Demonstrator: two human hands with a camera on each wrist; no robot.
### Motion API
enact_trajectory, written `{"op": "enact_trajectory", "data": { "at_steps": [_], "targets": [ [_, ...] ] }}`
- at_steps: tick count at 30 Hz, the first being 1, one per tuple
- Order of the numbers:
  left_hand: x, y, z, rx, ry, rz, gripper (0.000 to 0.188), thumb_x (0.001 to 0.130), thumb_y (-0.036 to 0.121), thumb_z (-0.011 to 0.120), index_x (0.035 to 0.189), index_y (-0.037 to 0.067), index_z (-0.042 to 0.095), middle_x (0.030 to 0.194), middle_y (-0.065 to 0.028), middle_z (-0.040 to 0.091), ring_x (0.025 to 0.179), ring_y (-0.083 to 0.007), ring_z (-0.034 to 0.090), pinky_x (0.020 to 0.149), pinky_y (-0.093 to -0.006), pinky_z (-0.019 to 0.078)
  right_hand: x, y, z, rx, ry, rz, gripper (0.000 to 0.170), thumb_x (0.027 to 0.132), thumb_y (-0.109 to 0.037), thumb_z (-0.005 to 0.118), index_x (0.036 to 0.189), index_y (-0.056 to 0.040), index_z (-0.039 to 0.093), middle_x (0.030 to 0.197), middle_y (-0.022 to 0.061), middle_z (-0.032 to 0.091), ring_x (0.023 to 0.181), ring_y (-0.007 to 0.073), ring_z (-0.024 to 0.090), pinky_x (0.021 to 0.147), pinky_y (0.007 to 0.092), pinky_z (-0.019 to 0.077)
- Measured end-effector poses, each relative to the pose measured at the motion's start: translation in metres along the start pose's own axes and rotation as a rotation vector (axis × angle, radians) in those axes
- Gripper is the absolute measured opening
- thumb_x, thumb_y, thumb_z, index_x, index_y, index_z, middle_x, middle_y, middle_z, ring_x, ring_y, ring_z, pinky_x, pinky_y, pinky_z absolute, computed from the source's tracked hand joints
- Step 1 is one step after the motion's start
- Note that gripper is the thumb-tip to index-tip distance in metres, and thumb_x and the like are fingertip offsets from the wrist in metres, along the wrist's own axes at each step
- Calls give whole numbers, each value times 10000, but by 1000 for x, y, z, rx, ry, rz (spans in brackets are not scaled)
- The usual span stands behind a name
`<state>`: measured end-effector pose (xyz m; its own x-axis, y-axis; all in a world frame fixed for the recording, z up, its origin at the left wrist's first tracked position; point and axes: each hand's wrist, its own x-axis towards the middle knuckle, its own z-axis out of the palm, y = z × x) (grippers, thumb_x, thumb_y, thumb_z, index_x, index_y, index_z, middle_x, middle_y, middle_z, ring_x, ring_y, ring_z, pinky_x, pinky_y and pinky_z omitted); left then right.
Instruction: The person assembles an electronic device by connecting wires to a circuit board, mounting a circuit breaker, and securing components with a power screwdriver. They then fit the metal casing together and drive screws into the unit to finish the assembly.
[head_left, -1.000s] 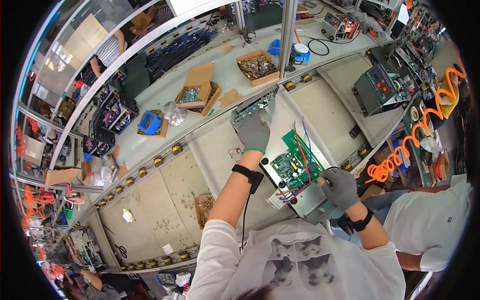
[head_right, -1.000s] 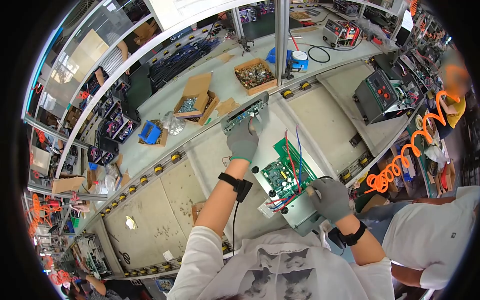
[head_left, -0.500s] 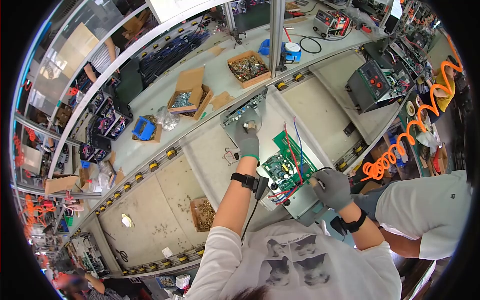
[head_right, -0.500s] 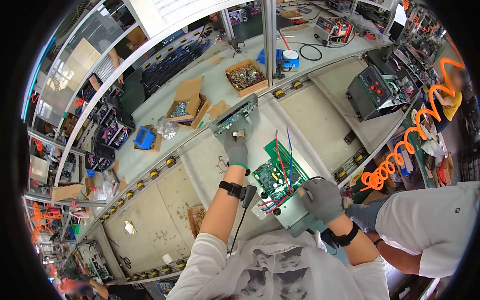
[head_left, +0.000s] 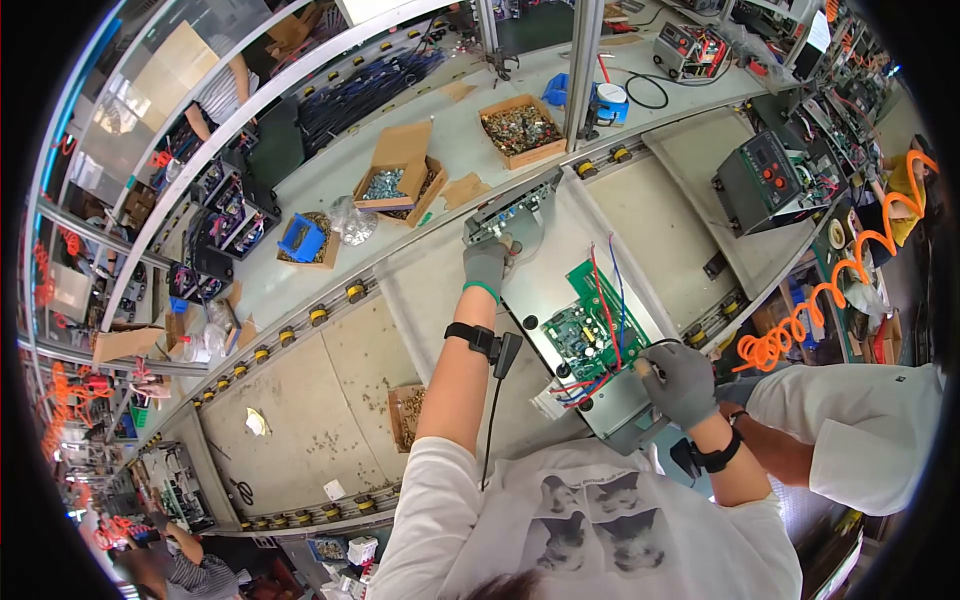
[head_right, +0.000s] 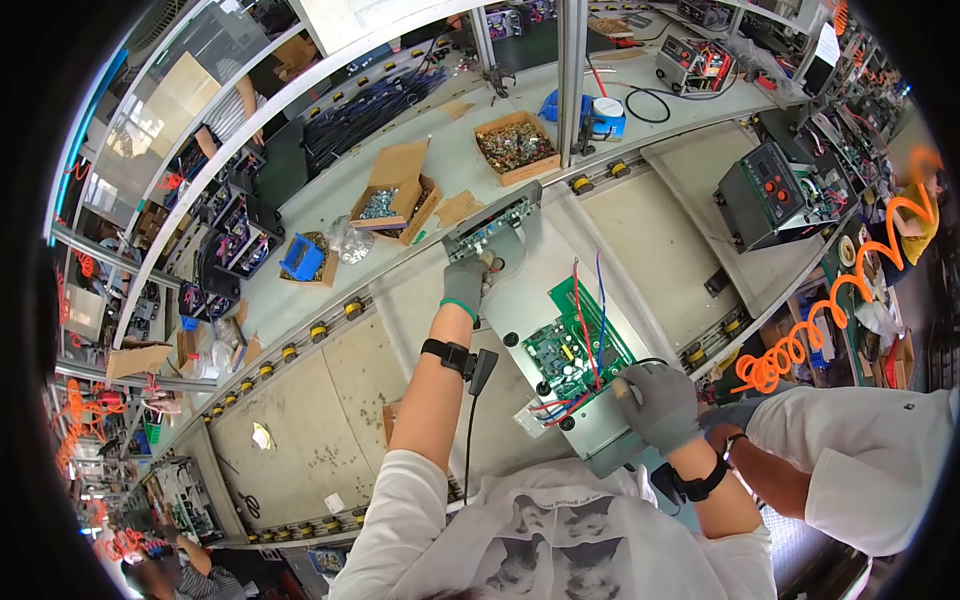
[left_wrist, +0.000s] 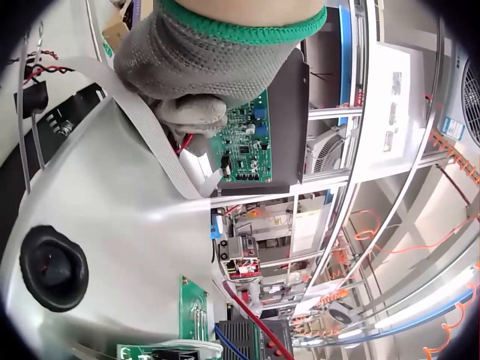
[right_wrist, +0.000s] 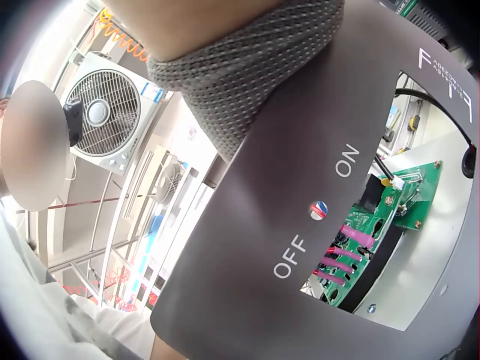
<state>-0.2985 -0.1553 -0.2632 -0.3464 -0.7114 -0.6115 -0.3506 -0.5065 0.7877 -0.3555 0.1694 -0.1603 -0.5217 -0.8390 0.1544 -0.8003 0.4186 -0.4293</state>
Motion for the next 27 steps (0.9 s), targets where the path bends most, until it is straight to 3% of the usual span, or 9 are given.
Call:
{"op": "enact_trajectory", "data": {
  "at_steps": [4, 8, 10, 13, 19, 23, 25, 27],
  "targets": [
    [-2, -1, 4, -37, 11, 112, 245, 849, 240, 664, 760, 12, 676, 549, -18, 561, 385, -80, 421, 358, -237, 325, 0, 1, 1, -3, 1, -12, 173, 785, -254, 646, 796, -83, 665, 670, 116, 599, 635, 313, 595, 571, 420, 458],
    [20, -5, 8, 72, 74, 106, 214, 822, 208, 683, 737, 13, 672, 583, -53, 618, 392, -101, 463, 362, -248, 344, -1, 3, 3, -22, -19, -3, 180, 788, -266, 644, 795, -88, 665, 678, 119, 603, 642, 313, 600, 575, 416, 462],
    [30, -9, 7, 270, 121, 169, 251, 741, 194, 712, 899, 7, 656, 663, -71, 669, 480, -149, 604, 451, -281, 480, -1, 3, 3, -21, -37, 20, 180, 790, -273, 643, 798, -95, 668, 687, 119, 610, 651, 314, 605, 582, 414, 467],
    [25, -11, 14, 81, 194, 129, 312, 705, 238, 735, 904, 9, 659, 726, -93, 685, 592, -195, 659, 561, -307, 528, -1, 1, 0, -14, -67, 54, 187, 791, -283, 641, 801, -98, 670, 698, 117, 615, 658, 316, 607, 589, 417, 471],
    [53, -37, 20, 189, 334, 158, 329, 684, 240, 741, 904, 9, 662, 852, -149, 693, 785, -258, 679, 698, -338, 537, -1, 4, 1, -22, -107, 65, 201, 795, -294, 633, 806, -97, 672, 718, 119, 624, 672, 320, 610, 597, 425, 473],
    [43, -29, 18, 161, 360, 164, 299, 693, 215, 733, 907, 17, 664, 822, -150, 691, 696, -242, 681, 640, -336, 542, 0, 2, 0, -10, -109, 83, 198, 792, -287, 632, 808, -95, 675, 719, 123, 626, 673, 322, 611, 600, 427, 474],
    [35, -19, 11, 74, 174, 126, 242, 719, 176, 713, 895, 18, 665, 768, -132, 687, 590, -204, 667, 553, -317, 532, 0, 3, 2, -10, -91, 56, 198, 788, -282, 633, 805, -90, 677, 715, 127, 624, 670, 324, 611, 601, 430, 474],
    [31, -13, 8, 52, 163, 134, 215, 729, 164, 705, 880, 17, 665, 736, -119, 681, 548, -181, 651, 522, -305, 521, 0, 2, 1, -9, -101, 59, 197, 787, -279, 635, 801, -87, 677, 713, 128, 624, 668, 324, 610, 601, 430, 474]
  ]
}}
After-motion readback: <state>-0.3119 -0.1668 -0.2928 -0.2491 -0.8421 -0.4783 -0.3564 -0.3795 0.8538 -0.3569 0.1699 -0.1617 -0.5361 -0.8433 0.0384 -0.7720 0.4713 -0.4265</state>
